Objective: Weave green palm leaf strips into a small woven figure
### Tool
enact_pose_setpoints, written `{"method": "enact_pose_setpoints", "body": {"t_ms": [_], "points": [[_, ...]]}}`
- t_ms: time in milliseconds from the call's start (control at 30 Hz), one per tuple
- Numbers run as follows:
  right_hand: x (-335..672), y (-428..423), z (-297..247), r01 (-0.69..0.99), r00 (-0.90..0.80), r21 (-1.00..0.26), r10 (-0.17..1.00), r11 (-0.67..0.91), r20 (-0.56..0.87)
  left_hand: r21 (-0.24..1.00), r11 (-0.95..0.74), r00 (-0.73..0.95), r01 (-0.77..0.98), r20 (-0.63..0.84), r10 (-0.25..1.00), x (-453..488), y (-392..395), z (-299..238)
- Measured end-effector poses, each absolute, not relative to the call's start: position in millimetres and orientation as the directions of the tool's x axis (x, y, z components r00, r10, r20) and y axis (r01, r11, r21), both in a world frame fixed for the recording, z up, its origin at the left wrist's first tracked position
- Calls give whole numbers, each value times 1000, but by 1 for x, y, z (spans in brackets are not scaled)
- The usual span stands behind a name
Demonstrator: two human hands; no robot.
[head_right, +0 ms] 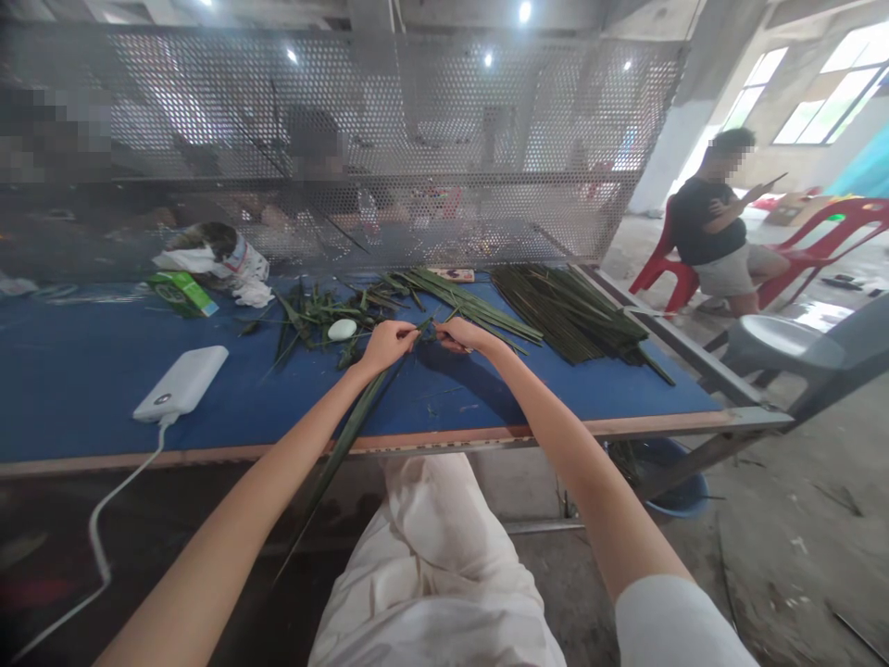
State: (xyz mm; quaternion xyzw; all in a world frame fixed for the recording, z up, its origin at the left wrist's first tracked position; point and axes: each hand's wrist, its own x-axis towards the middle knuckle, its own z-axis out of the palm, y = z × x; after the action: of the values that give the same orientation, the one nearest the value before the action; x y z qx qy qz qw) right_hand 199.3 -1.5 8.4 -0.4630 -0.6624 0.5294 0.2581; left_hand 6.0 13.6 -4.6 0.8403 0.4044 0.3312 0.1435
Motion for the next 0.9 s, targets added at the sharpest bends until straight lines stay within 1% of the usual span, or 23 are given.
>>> {"method": "enact_pose_setpoints", "body": {"t_ms": [67, 133, 233, 267, 333, 433, 500, 567, 700, 767, 900], "points": [[194, -3, 8, 357, -473, -934, 863, 3, -178, 475, -635, 461, 609, 439, 771, 6, 14, -5], [188, -5, 7, 383, -478, -924, 859, 15, -184, 466, -630, 460, 620, 434, 774, 5, 16, -6], [182, -7, 8, 399, -451, -917, 875, 19, -178, 514, -606, 433, 607, 426, 794, 6, 19, -8], [182, -8, 8, 395, -447, -918, 877, 17, -176, 557, -591, 423, 583, 413, 806, 6, 20, -8], [183, -10, 10, 379, -440, -925, 883, 19, -163, 690, -525, 405, 498, 350, 845, 7, 21, -8], [186, -11, 12, 377, -414, -926, 898, 20, -149, 886, -328, 415, 327, 177, 892, 9, 21, -4], [189, -10, 13, 382, -397, -924, 907, 26, -139, 949, -207, 445, 239, 83, 892, 10, 21, -2], [192, -9, 13, 407, -388, -911, 915, 62, -111, 968, -159, 453, 196, 55, 890, 10, 20, 0], [193, -7, 12, 447, -345, -879, 939, 165, 1, 956, -211, 430, 204, 106, 897, 10, 18, 0], [192, -6, 10, 393, -321, -902, 946, 178, 47, 950, -236, 436, 204, 127, 891, 11, 17, 0], [192, -3, 7, 215, -298, -962, 949, 170, 101, 933, -296, 456, 203, 177, 872, 10, 15, 0]]}}
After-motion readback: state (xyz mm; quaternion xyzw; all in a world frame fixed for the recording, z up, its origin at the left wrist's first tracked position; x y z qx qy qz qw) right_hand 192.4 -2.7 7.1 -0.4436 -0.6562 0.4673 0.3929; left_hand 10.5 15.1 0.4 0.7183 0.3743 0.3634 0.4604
